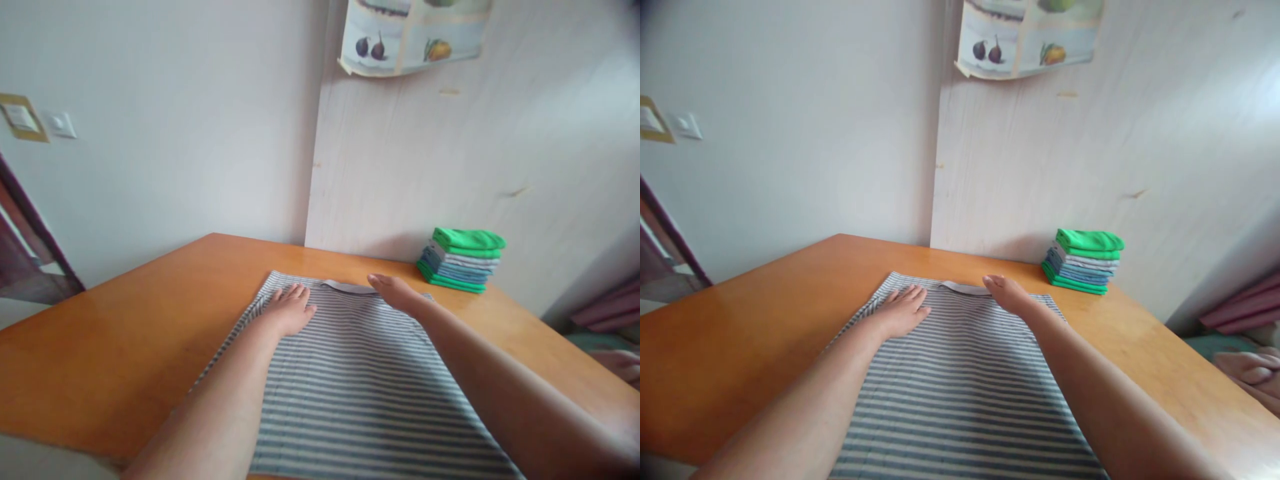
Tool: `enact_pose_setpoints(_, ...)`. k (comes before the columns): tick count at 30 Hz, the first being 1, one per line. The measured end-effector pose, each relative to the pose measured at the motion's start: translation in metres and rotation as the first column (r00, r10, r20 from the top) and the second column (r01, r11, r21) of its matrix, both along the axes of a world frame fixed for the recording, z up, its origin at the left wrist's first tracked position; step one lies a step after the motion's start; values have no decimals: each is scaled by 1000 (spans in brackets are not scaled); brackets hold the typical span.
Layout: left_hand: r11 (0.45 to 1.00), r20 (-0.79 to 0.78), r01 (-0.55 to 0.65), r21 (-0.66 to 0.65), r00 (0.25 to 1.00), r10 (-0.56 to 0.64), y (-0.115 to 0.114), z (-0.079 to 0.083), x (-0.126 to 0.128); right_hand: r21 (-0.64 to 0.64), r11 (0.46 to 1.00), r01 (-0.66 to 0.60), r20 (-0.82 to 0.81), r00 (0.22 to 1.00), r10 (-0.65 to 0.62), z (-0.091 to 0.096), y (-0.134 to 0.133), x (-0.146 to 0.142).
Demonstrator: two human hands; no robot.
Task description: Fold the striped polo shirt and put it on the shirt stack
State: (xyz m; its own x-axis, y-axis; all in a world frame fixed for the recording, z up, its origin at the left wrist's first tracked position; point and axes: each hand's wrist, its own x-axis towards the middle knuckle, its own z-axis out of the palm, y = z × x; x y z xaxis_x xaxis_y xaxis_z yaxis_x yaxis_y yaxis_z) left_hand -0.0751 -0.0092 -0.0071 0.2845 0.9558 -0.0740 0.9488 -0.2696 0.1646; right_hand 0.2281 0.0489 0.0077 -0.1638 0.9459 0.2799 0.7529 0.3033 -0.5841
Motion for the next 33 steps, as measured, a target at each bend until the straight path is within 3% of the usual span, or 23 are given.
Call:
enact_pose_setpoints(2, 1000, -16, -5, -6, 1000, 5, 0, 1, 0, -38, 999, -4, 144, 989, 10, -15, -13, 12)
enact_pose_setpoints(5, 1000, -24, -8, 6, 1000, 8, 1, 1, 0, -103, 992, 69, 412, 911, -21, -32, -27, 22)
enact_pose_setpoints(9, 1000, -10, -3, 25, 1000, 3, 3, -2, -2, -170, 978, 124, 562, 827, -8, -37, -30, 23)
enact_pose_setpoints(16, 998, 0, 9, 56, 1000, -9, 6, -4, -5, -135, 986, 100, 532, 847, -14, -19, -34, 40)
enact_pose_setpoints(19, 998, -3, 3, 63, 1000, -3, 9, -6, -6, -77, 993, 92, 590, 807, -29, -21, -49, 61)
enact_pose_setpoints(23, 997, -12, 12, 75, 1000, -11, 13, -10, -7, -101, 977, 190, 608, 789, -90, -33, -72, 82)
enact_pose_setpoints(33, 996, -38, -14, 85, 999, 17, 10, -7, -7, -150, 956, 253, 561, 818, -128, -29, -98, 97)
